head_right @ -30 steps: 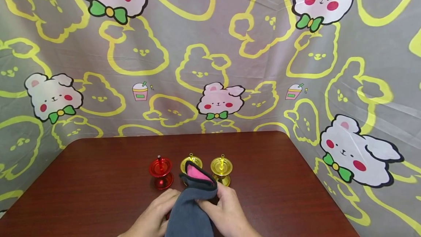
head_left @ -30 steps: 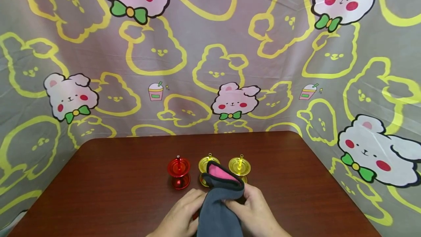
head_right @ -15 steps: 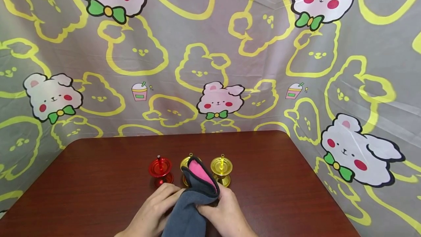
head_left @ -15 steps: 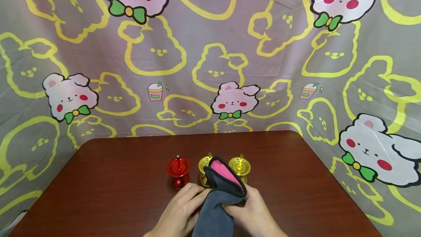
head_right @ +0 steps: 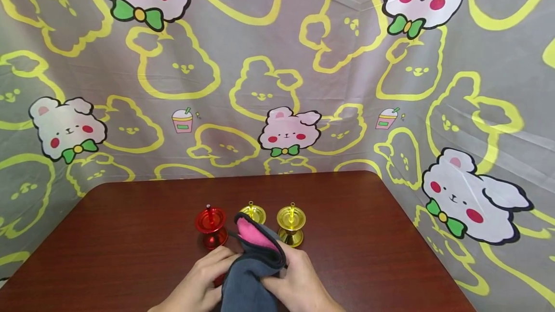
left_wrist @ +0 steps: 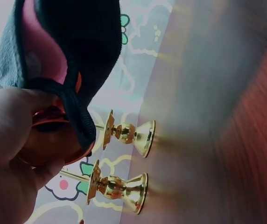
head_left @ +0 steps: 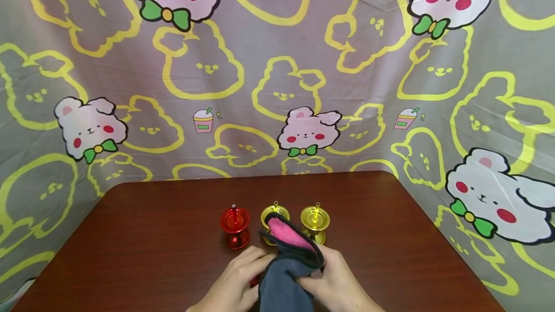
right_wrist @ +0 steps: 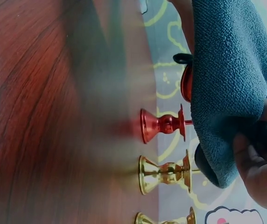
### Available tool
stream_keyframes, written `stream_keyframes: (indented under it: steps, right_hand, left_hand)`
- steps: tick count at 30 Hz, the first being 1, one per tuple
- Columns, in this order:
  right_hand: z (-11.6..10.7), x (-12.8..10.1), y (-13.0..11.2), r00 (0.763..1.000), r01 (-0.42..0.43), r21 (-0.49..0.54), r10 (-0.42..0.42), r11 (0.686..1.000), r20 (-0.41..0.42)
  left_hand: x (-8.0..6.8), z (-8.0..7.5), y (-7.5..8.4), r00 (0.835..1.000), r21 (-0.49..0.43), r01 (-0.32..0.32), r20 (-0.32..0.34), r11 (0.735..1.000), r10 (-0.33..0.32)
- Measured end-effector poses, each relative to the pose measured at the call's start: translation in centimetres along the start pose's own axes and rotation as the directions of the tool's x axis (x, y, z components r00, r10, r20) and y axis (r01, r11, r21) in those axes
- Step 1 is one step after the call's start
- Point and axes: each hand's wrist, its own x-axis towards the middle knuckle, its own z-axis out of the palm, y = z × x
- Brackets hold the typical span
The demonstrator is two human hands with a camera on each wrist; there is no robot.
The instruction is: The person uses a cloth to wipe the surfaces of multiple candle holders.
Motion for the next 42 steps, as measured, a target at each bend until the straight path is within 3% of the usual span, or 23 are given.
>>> stream_keyframes:
  steps: [6,12,15,17,20,27,30,34,36,37,41,42]
  right_hand:
    - [-0.2,-0.1,0.1,0.994,0.108,-0.014,-0.107,0.994,0.025]
    - [-0.6,0.1,-0.2,0.985,0.147,0.065,-0.152,0.987,0.083]
    - [-0.8,0.2,-0.3,0.985,0.101,0.116,-0.116,0.988,0.126]
    - [-1.1,0.3,-0.5,0.985,0.046,0.131,-0.067,0.99,0.161]
    - [-1.7,0.3,-0.6,0.974,-0.003,0.132,-0.026,0.991,0.223]
    - [-2.7,0.8,-0.8,0.942,-0.068,0.204,-0.005,0.977,0.335]
    - [-2.6,0.9,-0.8,0.938,-0.1,0.268,0.001,0.958,0.347]
    - [-2.1,0.8,-0.6,0.936,-0.117,0.331,-0.008,0.936,0.352]
    - [-1.8,0.7,-0.4,0.938,-0.126,0.324,0.006,0.938,0.346]
    - [-1.6,0.6,-0.3,0.941,-0.128,0.31,0.016,0.942,0.339]
    - [-1.3,0.5,-0.2,0.95,-0.134,0.224,0.061,0.965,0.306]
    - [-1.3,0.5,-0.1,0.952,-0.128,0.204,0.063,0.97,0.299]
  left_hand:
    - [0.0,-0.1,-0.1,1.0,-0.079,-0.013,0.0,0.997,0.013]
    - [-0.1,0.2,-0.2,1.0,-0.231,0.001,-0.029,0.973,-0.008]
    - [-0.1,0.3,-0.1,0.998,-0.392,0.059,0.001,0.918,-0.063]
    - [-0.1,0.2,-0.1,0.993,-0.5,0.115,0.049,0.859,-0.104]
    - [-0.2,-0.1,-0.1,0.977,-0.591,0.212,0.134,0.779,-0.164]
    - [-0.2,-0.5,-0.6,0.956,-0.615,0.288,0.232,0.734,-0.181]
    - [-0.2,-0.5,-0.4,0.941,-0.651,0.337,0.257,0.68,-0.221]
    - [-0.3,-0.4,0.4,0.898,-0.674,0.438,0.294,0.595,-0.327]
    - [-0.3,-0.2,0.7,0.879,-0.648,0.473,0.301,0.598,-0.369]
    - [-0.3,-0.1,0.8,0.874,-0.628,0.482,0.302,0.611,-0.38]
    - [-0.4,0.3,0.7,0.889,-0.559,0.456,0.257,0.692,-0.378]
    - [-0.4,0.3,0.6,0.894,-0.555,0.446,0.248,0.702,-0.372]
